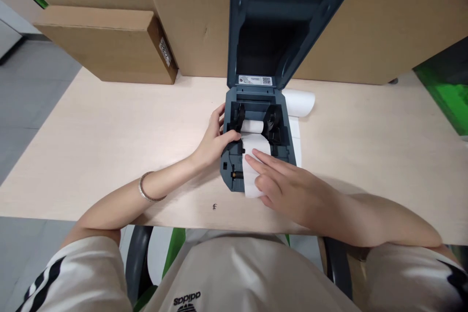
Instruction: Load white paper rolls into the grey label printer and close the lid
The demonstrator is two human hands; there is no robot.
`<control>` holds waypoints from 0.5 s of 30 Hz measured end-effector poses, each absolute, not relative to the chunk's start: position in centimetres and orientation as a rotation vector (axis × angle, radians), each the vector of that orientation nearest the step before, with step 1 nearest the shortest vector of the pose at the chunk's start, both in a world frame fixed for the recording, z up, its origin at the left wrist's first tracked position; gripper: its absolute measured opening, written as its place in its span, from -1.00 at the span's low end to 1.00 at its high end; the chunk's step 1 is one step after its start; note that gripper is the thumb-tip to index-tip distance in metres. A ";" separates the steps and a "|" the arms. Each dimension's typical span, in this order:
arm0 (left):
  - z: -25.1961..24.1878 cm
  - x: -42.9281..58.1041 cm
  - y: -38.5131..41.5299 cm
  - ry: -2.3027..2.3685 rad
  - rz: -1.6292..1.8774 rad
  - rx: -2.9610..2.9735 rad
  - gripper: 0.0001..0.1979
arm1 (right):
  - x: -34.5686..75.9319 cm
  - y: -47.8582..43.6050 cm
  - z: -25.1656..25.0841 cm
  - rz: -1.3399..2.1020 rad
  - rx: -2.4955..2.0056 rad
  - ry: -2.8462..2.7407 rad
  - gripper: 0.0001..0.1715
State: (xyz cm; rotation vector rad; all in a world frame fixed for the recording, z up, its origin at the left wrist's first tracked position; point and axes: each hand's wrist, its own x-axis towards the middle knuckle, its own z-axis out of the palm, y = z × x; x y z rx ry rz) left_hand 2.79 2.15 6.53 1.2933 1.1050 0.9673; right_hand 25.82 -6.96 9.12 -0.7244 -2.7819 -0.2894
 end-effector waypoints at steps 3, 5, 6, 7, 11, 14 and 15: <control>6.1 2.6 2.2 1.117 0.967 1.324 -0.12 | 25.7 -7.4 8.4 -0.277 -0.749 -2.729 -0.81; 5.5 2.4 2.3 1.108 0.973 1.349 -0.13 | 25.6 -7.5 8.6 -0.236 -0.752 -2.684 -0.85; 5.1 2.3 2.3 1.097 0.980 1.360 -0.14 | 25.7 -7.5 9.1 -0.177 -0.750 -2.673 -0.84; 4.6 2.3 2.4 1.082 1.000 1.363 -0.17 | 25.9 -7.5 9.8 -0.086 -0.741 -2.672 -0.78; 2.6 2.5 2.8 1.013 1.138 1.259 -0.34 | 28.1 -4.9 14.6 0.330 -0.730 -2.582 -0.73; 1.6 2.9 3.3 0.959 1.201 1.141 -0.37 | 30.0 0.7 17.8 0.043 -1.116 -2.153 -0.70; 1.4 3.0 3.4 0.934 1.219 1.117 -0.37 | 30.5 3.2 18.5 -0.070 -1.193 -1.979 -0.57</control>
